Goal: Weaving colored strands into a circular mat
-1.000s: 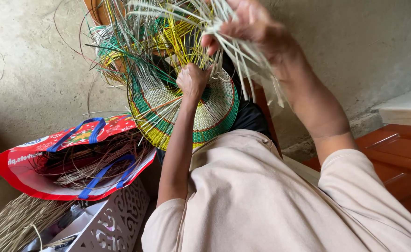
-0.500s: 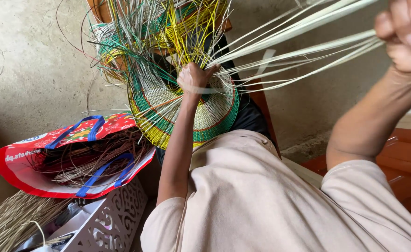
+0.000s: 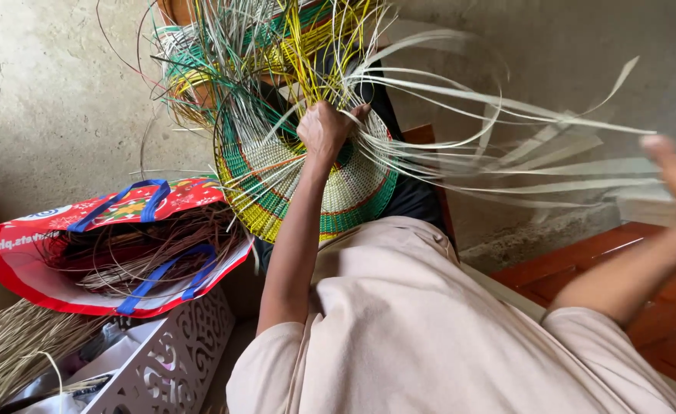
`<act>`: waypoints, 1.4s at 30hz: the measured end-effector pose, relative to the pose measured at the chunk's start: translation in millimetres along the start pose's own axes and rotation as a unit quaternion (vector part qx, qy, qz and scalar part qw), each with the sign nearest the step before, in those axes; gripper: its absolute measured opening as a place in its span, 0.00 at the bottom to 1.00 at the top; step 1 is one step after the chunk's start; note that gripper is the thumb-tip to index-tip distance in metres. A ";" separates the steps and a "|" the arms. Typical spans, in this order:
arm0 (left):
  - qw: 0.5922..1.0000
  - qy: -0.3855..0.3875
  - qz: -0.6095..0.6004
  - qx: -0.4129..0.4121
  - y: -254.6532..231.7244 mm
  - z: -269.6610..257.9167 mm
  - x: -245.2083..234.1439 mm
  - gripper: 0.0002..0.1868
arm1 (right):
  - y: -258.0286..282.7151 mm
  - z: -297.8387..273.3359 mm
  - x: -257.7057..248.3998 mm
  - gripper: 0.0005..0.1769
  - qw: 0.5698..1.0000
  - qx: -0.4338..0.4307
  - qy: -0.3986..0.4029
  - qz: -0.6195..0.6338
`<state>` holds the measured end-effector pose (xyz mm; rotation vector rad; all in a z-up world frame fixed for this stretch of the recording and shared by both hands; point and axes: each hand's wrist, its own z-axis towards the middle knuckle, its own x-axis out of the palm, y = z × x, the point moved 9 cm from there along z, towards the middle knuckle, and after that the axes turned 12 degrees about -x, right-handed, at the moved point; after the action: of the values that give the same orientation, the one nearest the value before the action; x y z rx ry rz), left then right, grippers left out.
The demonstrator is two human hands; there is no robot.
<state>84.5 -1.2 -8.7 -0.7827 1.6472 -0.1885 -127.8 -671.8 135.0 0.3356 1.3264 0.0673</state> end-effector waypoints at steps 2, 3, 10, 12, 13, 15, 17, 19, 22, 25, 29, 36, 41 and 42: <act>1.000 -0.010 0.005 0.018 3.3 2.7 6.5 0.48 | 171.9 42.9 -21.7 0.25 0.990 -0.136 -0.040 -0.007; 0.999 -0.021 0.009 0.037 2.8 4.6 9.2 0.50 | 281.4 19.2 -49.4 0.26 0.960 -0.270 -0.077 -0.011; 1.000 0.026 0.017 -0.006 6.9 3.8 13.0 0.46 | 529.4 21.7 99.7 0.17 0.828 -0.373 0.239 0.343; 1.000 -0.014 0.001 0.016 7.3 2.4 7.7 0.50 | 520.4 54.8 153.5 0.16 0.902 -0.317 0.196 0.216; 1.000 -0.017 -0.002 0.017 4.0 7.0 6.8 0.50 | 519.6 71.1 174.0 0.16 0.902 -0.321 0.194 0.215; 0.999 -0.042 -0.005 0.033 4.3 3.2 6.5 0.51 | 504.0 94.2 222.4 0.22 0.931 -0.277 0.196 0.136; 0.999 -0.028 -0.028 0.033 8.4 2.5 5.2 0.46 | 504.2 100.0 255.6 0.16 0.905 -0.243 0.256 0.237; 0.998 -0.016 -0.050 0.030 9.8 2.7 -3.7 0.41 | 506.2 104.1 284.1 0.11 0.863 -0.210 0.315 0.336; 0.991 0.092 -0.085 0.039 10.1 -3.2 -0.9 0.39 | 509.6 110.2 301.0 0.23 0.847 -0.195 0.299 0.394; 0.987 0.095 -0.124 0.027 18.0 -2.6 -0.5 0.34 | 508.9 109.7 326.3 0.44 0.866 -0.112 0.346 0.344; 0.981 0.120 -0.154 0.014 25.9 -0.4 -1.0 0.29 | 522.2 116.7 350.2 0.35 0.905 -0.203 0.333 0.169; 0.962 0.159 -0.223 0.010 26.2 -7.6 -14.3 0.28 | 552.0 127.0 377.5 0.17 0.871 -0.214 0.432 0.093; 0.974 0.133 -0.185 -0.002 24.6 -7.1 -17.2 0.35 | 623.7 184.4 251.4 0.11 0.875 -0.079 0.340 0.335; 0.976 0.126 -0.179 -0.004 23.0 -8.2 -18.9 0.37 | 628.6 193.3 221.4 0.15 0.890 -0.037 0.312 0.331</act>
<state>68.7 24.8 -3.4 -1.0937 1.7313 -0.5552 201.4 -61.0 140.9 0.7321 1.7805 0.8612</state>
